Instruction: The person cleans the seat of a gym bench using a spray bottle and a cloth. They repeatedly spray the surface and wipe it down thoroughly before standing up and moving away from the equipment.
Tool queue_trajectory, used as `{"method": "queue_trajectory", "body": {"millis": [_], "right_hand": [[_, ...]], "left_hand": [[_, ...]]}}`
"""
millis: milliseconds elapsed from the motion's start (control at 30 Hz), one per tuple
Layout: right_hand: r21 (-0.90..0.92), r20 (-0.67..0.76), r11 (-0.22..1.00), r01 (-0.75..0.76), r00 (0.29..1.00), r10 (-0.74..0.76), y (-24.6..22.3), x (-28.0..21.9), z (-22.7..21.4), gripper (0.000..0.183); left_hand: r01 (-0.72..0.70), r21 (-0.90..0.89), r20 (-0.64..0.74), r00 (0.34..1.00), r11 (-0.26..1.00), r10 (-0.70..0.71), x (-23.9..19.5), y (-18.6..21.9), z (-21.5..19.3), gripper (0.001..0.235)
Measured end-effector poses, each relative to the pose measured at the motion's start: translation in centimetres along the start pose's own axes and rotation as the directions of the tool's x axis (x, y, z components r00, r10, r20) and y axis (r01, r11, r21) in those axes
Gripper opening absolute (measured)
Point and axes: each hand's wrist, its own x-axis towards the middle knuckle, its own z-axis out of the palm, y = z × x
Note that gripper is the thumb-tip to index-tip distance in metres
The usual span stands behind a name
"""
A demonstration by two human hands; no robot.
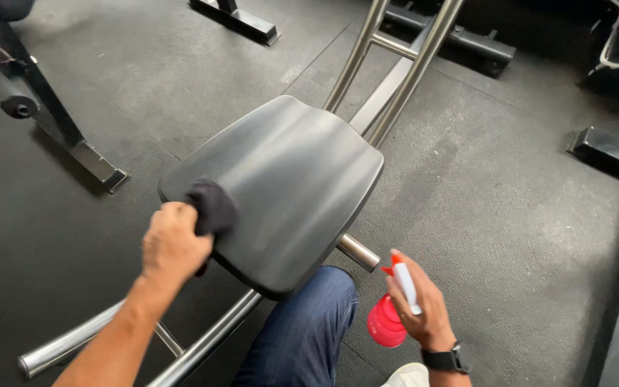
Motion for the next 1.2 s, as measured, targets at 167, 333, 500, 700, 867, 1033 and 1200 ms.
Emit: {"method": "queue_trajectory", "body": {"millis": [167,333,500,700,867,1033,1200], "right_hand": [[0.083,0.092,0.975,0.204,0.973,-0.212,-3.4,-0.6,3.7,0.066],[0.055,0.163,0.960,0.275,0.946,-0.281,-5.6,-2.1,6.1,0.070],[0.018,0.139,0.976,0.219,0.966,-0.219,-6.1,-3.7,6.4,0.064],[-0.029,0.197,0.934,0.355,0.918,-0.343,-7.6,-2.7,9.1,0.062],[-0.007,0.223,0.915,0.404,0.892,-0.392,-7.0,0.8,9.9,0.069],[0.014,0.246,0.918,0.397,0.888,-0.388,-6.1,3.1,9.8,0.072],[0.066,0.363,0.942,0.330,0.871,-0.331,-6.1,2.5,9.6,0.073]], "left_hand": [[-0.250,-0.236,0.035,0.964,0.939,0.265,8.4,5.0,2.4,0.059],[-0.477,-0.287,0.084,0.851,0.831,0.518,20.6,17.6,7.5,0.065],[-0.094,-0.267,0.305,0.936,0.959,0.177,32.1,28.4,9.3,0.057],[-0.358,-0.246,0.252,0.874,0.901,0.416,30.1,30.3,11.3,0.055],[-0.647,-0.307,-0.054,0.744,0.698,0.666,21.5,20.0,7.8,0.060],[-0.486,-0.398,-0.043,0.857,0.778,0.513,17.0,4.3,4.6,0.049],[-0.040,0.079,0.157,0.987,0.996,0.028,10.9,-4.1,0.9,0.057]]}}
